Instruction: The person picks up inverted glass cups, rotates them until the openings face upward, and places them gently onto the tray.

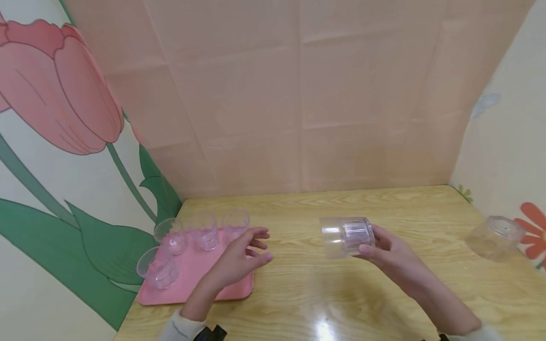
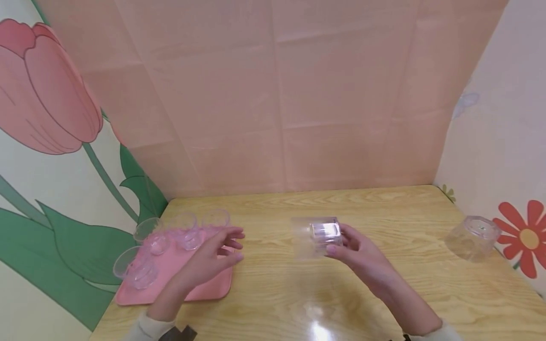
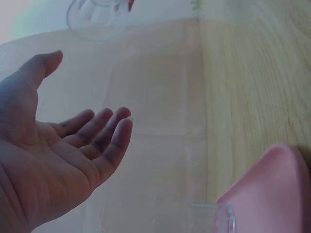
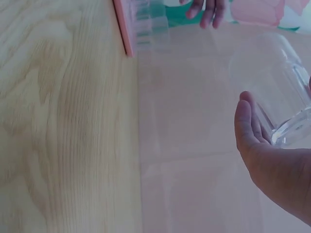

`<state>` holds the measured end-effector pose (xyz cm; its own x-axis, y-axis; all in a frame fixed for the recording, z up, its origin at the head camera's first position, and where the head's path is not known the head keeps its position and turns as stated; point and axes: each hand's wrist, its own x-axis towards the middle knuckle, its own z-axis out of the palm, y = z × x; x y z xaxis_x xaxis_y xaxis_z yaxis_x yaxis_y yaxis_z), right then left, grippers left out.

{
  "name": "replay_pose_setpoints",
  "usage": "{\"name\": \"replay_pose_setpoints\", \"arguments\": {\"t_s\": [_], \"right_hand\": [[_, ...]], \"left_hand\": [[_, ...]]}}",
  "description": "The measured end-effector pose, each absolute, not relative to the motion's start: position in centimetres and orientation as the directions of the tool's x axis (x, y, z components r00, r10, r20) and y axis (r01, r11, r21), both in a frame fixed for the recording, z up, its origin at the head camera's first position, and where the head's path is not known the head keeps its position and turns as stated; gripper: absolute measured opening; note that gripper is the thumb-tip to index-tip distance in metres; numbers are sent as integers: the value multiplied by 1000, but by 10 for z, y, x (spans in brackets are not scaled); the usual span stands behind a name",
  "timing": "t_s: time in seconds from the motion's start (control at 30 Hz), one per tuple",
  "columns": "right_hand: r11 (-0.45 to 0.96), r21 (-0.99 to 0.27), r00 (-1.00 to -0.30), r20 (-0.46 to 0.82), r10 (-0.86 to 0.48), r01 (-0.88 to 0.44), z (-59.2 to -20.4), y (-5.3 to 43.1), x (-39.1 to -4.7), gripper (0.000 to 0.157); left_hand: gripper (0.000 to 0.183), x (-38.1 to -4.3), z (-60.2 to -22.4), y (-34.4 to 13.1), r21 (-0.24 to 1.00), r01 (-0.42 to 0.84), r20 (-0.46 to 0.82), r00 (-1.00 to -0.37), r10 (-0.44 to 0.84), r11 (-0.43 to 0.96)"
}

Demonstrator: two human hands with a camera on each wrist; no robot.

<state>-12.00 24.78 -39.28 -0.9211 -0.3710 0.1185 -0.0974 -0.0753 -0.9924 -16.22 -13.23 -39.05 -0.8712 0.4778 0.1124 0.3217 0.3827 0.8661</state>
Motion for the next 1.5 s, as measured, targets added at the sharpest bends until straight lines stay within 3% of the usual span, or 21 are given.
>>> {"name": "replay_pose_setpoints", "arguments": {"t_s": [0.37,0.83,1.5], "right_hand": [[-279,-956,-898,200,-392,-90,-396,225,-119,49],[-278,-957,-893,200,-404,-89,-400,204,-120,51],[-277,-957,-887,196,-417,-82,-404,189,-118,61]], "left_hand": [[71,-156,-393,-108,931,279,116,-839,532,236],[73,-152,-401,-90,957,217,76,-827,557,192],[81,-152,-403,-70,941,285,124,-789,602,180]]}}
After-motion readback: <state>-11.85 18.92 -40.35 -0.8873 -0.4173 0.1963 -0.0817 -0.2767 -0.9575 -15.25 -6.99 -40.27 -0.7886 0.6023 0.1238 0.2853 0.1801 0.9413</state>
